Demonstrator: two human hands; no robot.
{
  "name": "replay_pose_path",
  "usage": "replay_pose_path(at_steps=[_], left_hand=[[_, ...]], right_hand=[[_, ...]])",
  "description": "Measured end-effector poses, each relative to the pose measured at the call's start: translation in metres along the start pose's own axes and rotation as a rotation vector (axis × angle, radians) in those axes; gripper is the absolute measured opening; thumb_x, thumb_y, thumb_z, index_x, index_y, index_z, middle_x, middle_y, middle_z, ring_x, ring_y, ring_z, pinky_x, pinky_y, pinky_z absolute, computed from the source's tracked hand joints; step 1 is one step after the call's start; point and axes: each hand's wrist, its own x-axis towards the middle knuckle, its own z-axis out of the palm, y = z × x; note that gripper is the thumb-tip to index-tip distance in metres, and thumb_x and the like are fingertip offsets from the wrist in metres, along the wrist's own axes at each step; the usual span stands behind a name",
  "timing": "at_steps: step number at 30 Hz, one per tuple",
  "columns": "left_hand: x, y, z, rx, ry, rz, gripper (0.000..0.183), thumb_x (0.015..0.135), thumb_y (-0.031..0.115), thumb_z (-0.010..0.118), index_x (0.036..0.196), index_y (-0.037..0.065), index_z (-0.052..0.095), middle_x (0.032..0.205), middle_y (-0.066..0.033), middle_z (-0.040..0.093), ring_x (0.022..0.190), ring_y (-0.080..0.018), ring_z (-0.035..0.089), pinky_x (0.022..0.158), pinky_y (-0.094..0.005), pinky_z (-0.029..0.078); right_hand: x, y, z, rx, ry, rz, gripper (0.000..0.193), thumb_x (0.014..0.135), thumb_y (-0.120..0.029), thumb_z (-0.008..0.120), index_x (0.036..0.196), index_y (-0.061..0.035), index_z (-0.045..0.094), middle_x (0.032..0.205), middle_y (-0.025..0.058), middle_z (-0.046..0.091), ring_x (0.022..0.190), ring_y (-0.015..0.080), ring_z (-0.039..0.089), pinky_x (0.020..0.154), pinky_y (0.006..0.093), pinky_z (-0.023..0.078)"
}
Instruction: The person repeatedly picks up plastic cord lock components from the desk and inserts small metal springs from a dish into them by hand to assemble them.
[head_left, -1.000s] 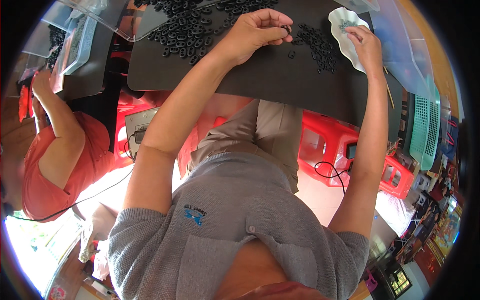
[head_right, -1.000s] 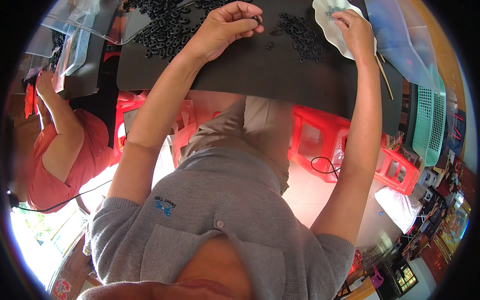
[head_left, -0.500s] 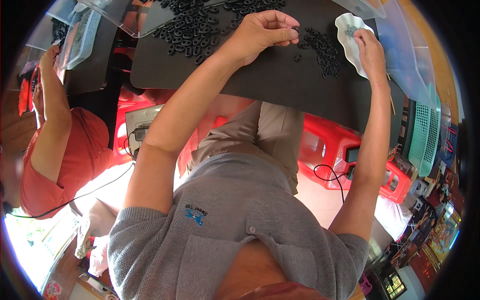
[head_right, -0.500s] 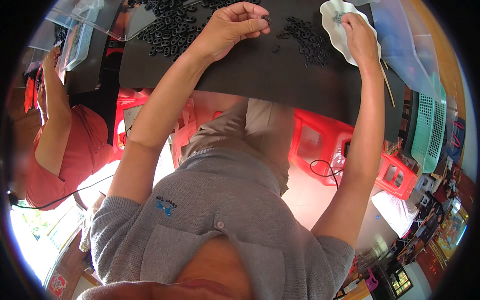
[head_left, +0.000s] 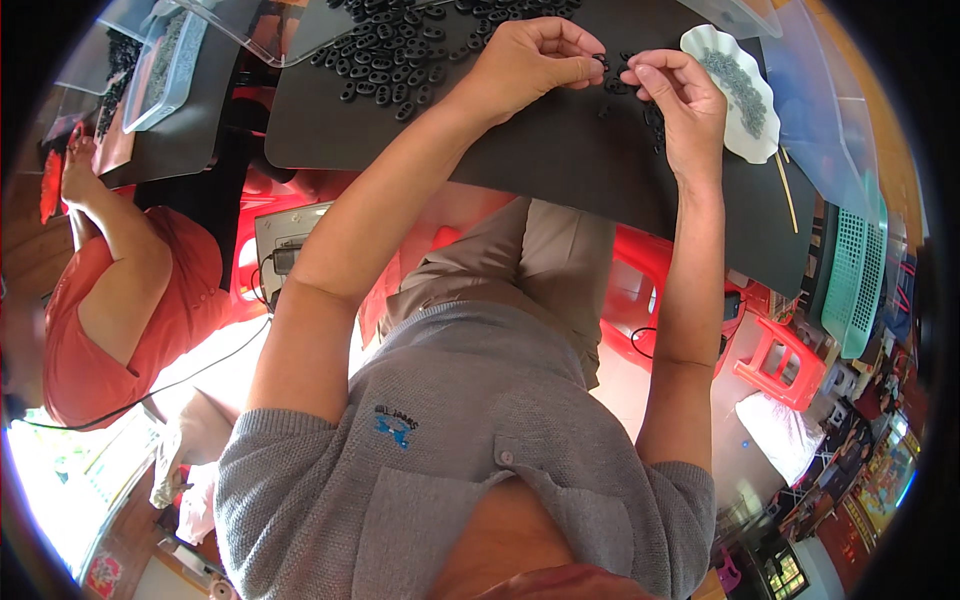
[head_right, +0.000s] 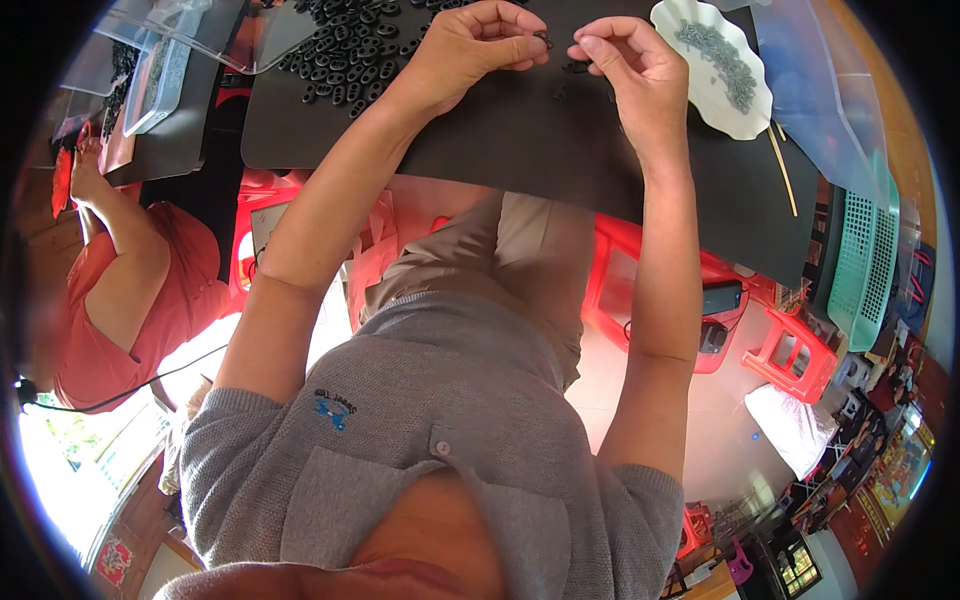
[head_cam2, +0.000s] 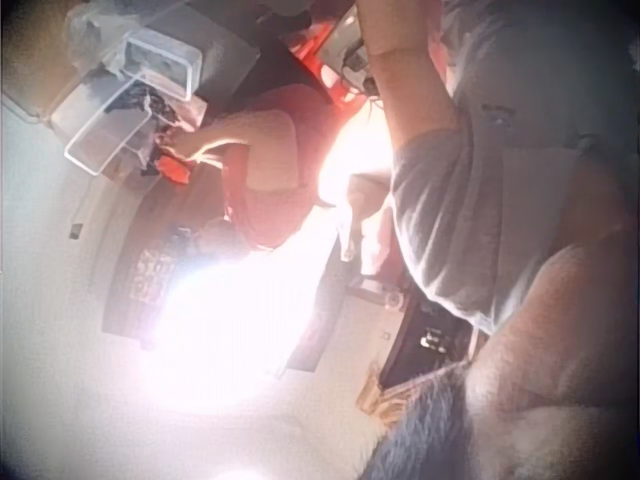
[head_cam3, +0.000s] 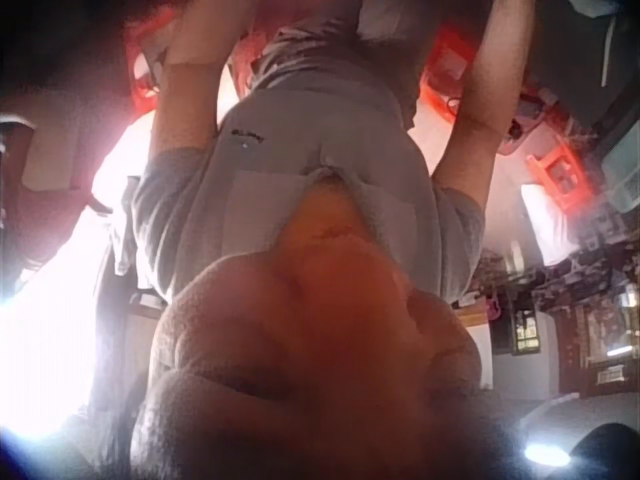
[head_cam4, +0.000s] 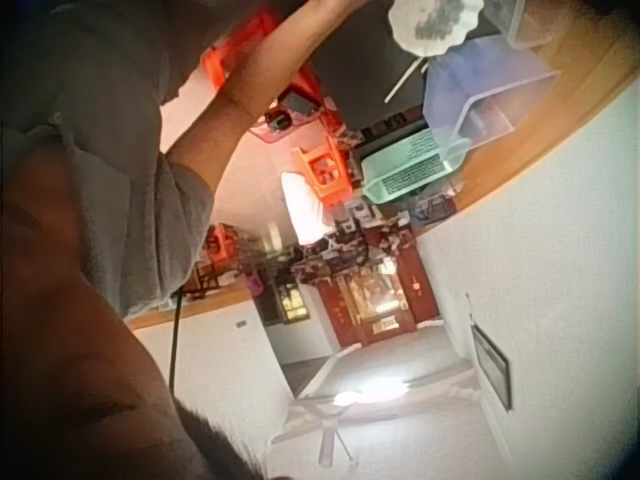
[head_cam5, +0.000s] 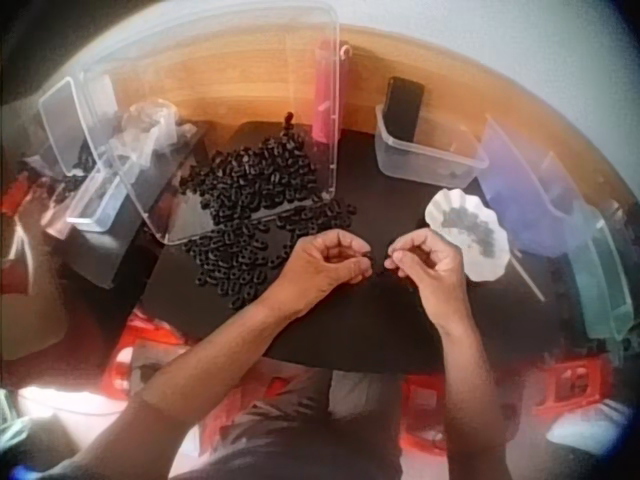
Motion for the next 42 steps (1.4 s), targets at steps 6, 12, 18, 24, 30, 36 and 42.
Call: replay_pose_path(at_steps=[6, 12, 18, 24, 30, 36, 42], left_hand=[[-0.001, 0.001, 0.0, 0.086, 0.006, 0.006, 0.021, 0.085, 0.004, 0.073, 0.104, -0.003, 0.067, 0.092, -0.01, 0.071, 0.082, -0.0139, 0.069, 0.075, -0.0243, 0.057], [-0.004, 0.006, 0.003, 0.04, -0.024, -0.005, 0.021, 0.085, 0.006, 0.074, 0.105, -0.002, 0.069, 0.093, -0.0091, 0.071, 0.081, -0.0129, 0.069, 0.075, -0.024, 0.057], [-0.003, 0.004, 0.001, 0.04, -0.006, -0.003, 0.021, 0.085, 0.006, 0.074, 0.104, -0.002, 0.069, 0.092, -0.009, 0.072, 0.081, -0.0129, 0.069, 0.075, -0.0238, 0.057], [-0.003, 0.004, 0.002, 0.106, -0.001, 0.016, 0.02, 0.085, 0.005, 0.074, 0.103, -0.002, 0.069, 0.091, -0.0089, 0.072, 0.081, -0.0128, 0.069, 0.074, -0.0239, 0.057], [-0.009, 0.01, 0.005, 0.226, 0.018, 0.025, 0.016, 0.084, 0.006, 0.073, 0.098, -0.001, 0.071, 0.087, -0.0077, 0.072, 0.078, -0.0118, 0.069, 0.073, -0.0237, 0.056], [-0.012, 0.014, 0.007, 0.398, 0.032, 0.082, 0.012, 0.082, 0.007, 0.073, 0.093, 0.0, 0.072, 0.083, -0.0065, 0.073, 0.076, -0.0106, 0.069, 0.072, -0.024, 0.056], [-0.008, 0.008, 0.006, 0.295, 0.016, 0.051, 0.013, 0.083, 0.006, 0.074, 0.094, -0.001, 0.072, 0.084, -0.0078, 0.073, 0.076, -0.0115, 0.069, 0.072, -0.0244, 0.057]], right_hand=[[0.0, 0.002, 0.009, 0.02, -0.021, 0.016, 0.008, 0.091, -0.005, 0.067, 0.098, -0.0011, 0.067, 0.091, 0.0026, 0.068, 0.083, 0.0095, 0.064, 0.075, 0.0214, 0.049], [-0.002, 0.0, 0.013, 0.022, -0.063, 0.036, 0.007, 0.09, -0.006, 0.067, 0.096, -0.0012, 0.068, 0.087, 0.0018, 0.068, 0.081, 0.0088, 0.064, 0.076, 0.0216, 0.051], [0.0, -0.001, 0.014, 0.025, -0.058, 0.011, 0.007, 0.09, -0.004, 0.068, 0.096, -0.0007, 0.067, 0.087, 0.0015, 0.068, 0.081, 0.0076, 0.063, 0.075, 0.0211, 0.051], [0.0, 0.0, 0.011, -0.045, -0.106, -0.008, 0.01, 0.09, -0.001, 0.066, 0.1, -0.0004, 0.066, 0.095, 0.0042, 0.069, 0.085, 0.01, 0.065, 0.074, 0.0222, 0.05], [-0.002, -0.005, 0.014, -0.291, -0.118, -0.108, 0.007, 0.091, -0.001, 0.065, 0.098, -0.0003, 0.065, 0.088, 0.0017, 0.068, 0.082, 0.0073, 0.063, 0.074, 0.0211, 0.05], [-0.003, -0.014, 0.015, -0.518, -0.135, -0.146, 0.011, 0.09, -0.001, 0.065, 0.101, -0.0019, 0.065, 0.083, 0.0006, 0.067, 0.078, 0.006, 0.062, 0.072, 0.021, 0.05], [-0.001, -0.017, 0.011, -0.394, -0.139, -0.009, 0.011, 0.089, -0.002, 0.066, 0.1, -0.0015, 0.066, 0.084, 0.0011, 0.068, 0.079, 0.008, 0.065, 0.074, 0.0228, 0.052]])
